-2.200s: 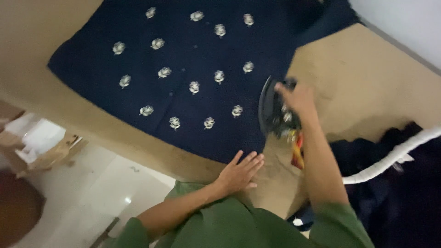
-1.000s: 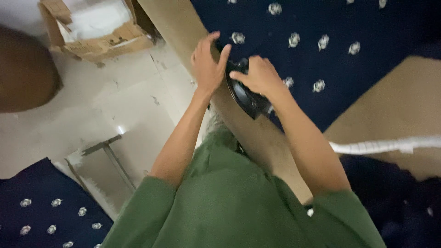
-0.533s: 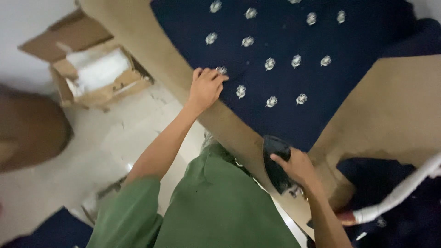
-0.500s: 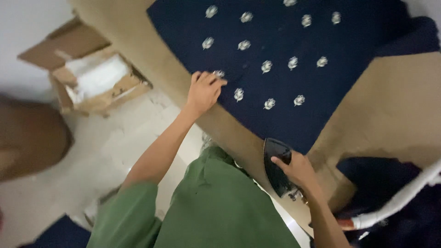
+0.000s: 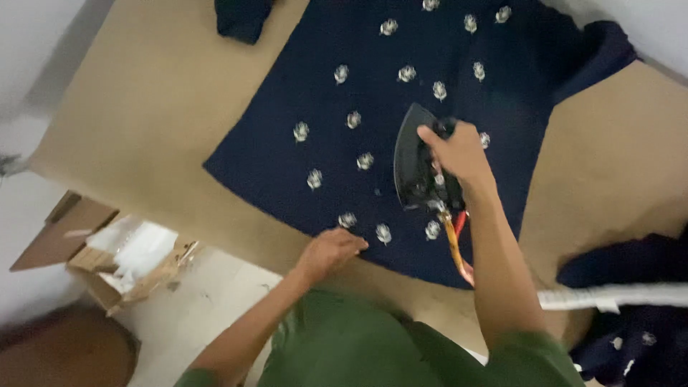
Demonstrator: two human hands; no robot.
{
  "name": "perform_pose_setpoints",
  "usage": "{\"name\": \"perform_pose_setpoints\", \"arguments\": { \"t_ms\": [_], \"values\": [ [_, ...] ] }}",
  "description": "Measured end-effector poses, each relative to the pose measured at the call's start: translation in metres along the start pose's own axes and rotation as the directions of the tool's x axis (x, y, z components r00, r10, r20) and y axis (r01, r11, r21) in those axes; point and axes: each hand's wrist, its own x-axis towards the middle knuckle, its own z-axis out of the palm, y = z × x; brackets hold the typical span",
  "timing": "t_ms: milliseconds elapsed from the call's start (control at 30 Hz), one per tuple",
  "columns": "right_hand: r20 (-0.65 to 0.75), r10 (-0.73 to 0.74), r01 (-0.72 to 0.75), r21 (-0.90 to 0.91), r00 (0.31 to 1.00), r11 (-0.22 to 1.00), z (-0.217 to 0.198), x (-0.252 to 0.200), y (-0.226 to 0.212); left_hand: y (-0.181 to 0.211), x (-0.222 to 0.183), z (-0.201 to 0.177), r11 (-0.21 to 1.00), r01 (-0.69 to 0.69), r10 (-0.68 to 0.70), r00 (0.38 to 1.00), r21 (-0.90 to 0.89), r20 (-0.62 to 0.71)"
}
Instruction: Ironing a dark blue patterned shirt on an ironing board using a steam iron.
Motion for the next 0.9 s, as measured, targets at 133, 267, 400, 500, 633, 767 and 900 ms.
{"name": "perform_pose_setpoints", "arguments": {
  "t_ms": [133,267,400,500,633,767,900],
  "values": [
    [0.039,0.346,-0.348,0.056,0.937,0.936,0.050,0.070,0.007,-0.029,-0.015,0.034,1.000,-0.007,0.006,1.000,-0.017,-0.026],
    [-0.094,0.440,-0.448,-0.090,0.893,0.889,0.075,0.091,0.067,-0.044,-0.024,0.057,0.997,-0.034,0.037,0.998,0.064,-0.044],
    [-0.085,0.421,-0.416,0.066,0.903,0.907,0.057,0.074,0.001,-0.021,-0.025,0.033,1.000,-0.005,0.005,0.999,0.001,-0.052],
    [-0.074,0.081,-0.084,-0.043,0.994,0.996,0.052,0.046,0.008,0.006,-0.037,-0.046,0.793,0.528,-0.491,0.849,-0.302,0.196],
    [0.111,0.286,-0.284,-0.027,0.952,0.958,0.067,-0.034,-0.125,-0.028,-0.077,-0.067,-0.085,0.879,-0.746,0.257,-0.470,0.615],
    [0.307,0.375,-0.301,-0.260,0.875,0.917,0.120,-0.097,-0.139,-0.100,-0.050,-0.078,-0.251,0.415,-0.942,0.102,-0.875,0.319],
    [0.377,0.219,-0.116,-0.278,0.900,0.954,0.135,-0.135,-0.137,-0.144,-0.033,-0.122,0.119,0.478,-0.987,-0.038,-0.871,-0.156]
  ]
}}
